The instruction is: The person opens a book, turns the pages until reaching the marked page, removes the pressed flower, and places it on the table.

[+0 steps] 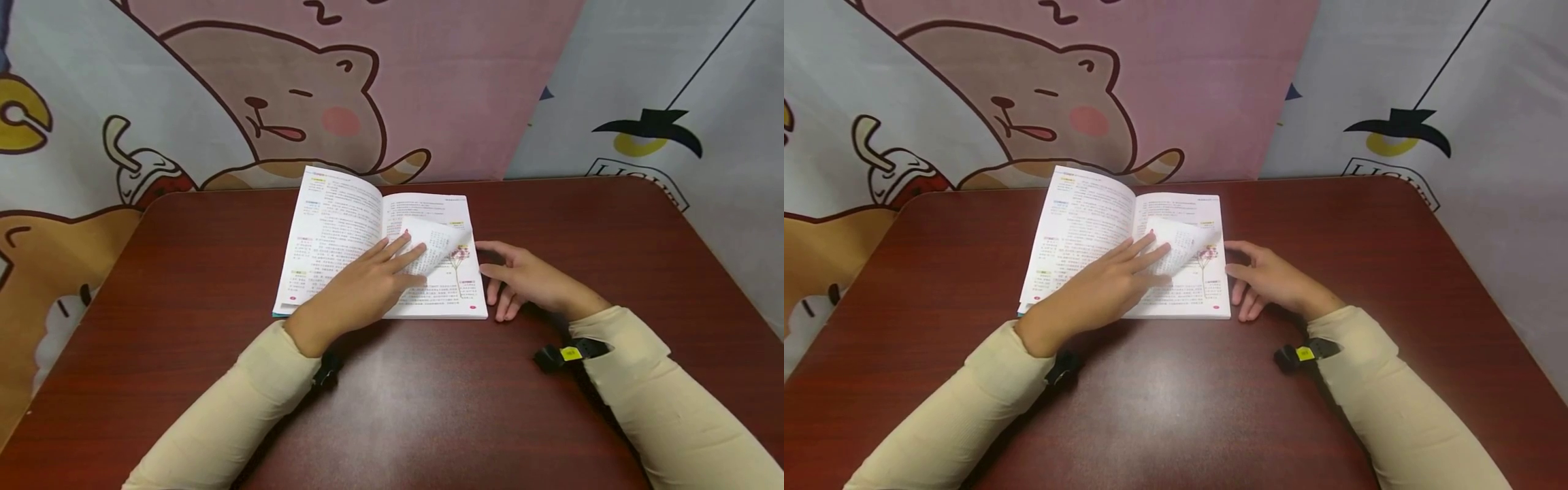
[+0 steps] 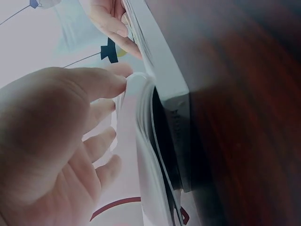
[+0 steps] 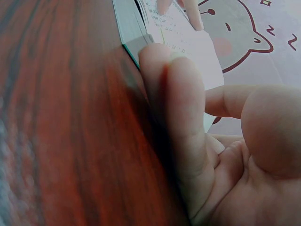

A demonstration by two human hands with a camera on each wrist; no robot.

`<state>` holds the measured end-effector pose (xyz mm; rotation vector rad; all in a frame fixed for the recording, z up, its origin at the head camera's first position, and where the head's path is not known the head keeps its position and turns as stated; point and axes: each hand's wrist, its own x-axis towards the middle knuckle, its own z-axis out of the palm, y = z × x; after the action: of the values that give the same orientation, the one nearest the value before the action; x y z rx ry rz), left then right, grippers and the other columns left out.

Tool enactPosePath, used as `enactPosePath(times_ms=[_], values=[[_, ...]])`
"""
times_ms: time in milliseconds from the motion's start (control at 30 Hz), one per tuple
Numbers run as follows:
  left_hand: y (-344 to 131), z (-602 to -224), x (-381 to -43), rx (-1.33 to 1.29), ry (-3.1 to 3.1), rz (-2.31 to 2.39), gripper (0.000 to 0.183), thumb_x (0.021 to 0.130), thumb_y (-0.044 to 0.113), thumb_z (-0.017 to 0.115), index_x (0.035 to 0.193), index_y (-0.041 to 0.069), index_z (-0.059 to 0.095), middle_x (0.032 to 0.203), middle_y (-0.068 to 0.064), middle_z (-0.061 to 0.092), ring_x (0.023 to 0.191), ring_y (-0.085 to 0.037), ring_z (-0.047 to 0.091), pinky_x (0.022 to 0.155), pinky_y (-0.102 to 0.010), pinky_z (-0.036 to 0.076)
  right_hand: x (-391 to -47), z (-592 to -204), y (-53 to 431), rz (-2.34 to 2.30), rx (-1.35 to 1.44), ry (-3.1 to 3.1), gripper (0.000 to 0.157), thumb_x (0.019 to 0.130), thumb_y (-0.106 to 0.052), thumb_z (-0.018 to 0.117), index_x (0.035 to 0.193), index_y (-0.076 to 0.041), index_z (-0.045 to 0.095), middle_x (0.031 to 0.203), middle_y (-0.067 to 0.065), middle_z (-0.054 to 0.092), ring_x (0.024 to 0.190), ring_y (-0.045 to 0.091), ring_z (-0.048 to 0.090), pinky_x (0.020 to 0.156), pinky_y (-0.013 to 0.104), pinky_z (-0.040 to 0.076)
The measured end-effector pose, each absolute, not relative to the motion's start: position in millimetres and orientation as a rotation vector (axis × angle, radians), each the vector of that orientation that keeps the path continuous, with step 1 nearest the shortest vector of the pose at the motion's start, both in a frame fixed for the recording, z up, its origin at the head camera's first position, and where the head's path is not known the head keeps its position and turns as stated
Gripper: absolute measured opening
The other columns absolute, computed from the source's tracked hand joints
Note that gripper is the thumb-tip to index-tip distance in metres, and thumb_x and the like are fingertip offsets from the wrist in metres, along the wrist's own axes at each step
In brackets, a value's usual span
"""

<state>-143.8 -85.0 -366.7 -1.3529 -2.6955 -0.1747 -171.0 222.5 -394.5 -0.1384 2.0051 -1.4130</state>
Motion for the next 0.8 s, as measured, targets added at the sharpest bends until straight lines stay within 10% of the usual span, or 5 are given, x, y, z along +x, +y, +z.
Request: enactPosePath(times_ms=[800], values=[[-87.9, -368.8, -143.4, -1.247, -2.862, -0.187, 0.048, 0.099, 0.019, 0.060, 0.146, 0.023, 0.054, 0.165, -0.013, 0.025, 0.155, -0.032, 0.020, 0.123, -0.049, 0.023, -171.9, -394.6, 222.3, -1.415, -0.151, 2.005, 0.062, 0.107, -0.025, 0.046, 0.160, -0.020, 0.014, 0.073, 0.015, 0.063, 0.053, 0.031, 0.069, 0.053, 0.046, 0.059]])
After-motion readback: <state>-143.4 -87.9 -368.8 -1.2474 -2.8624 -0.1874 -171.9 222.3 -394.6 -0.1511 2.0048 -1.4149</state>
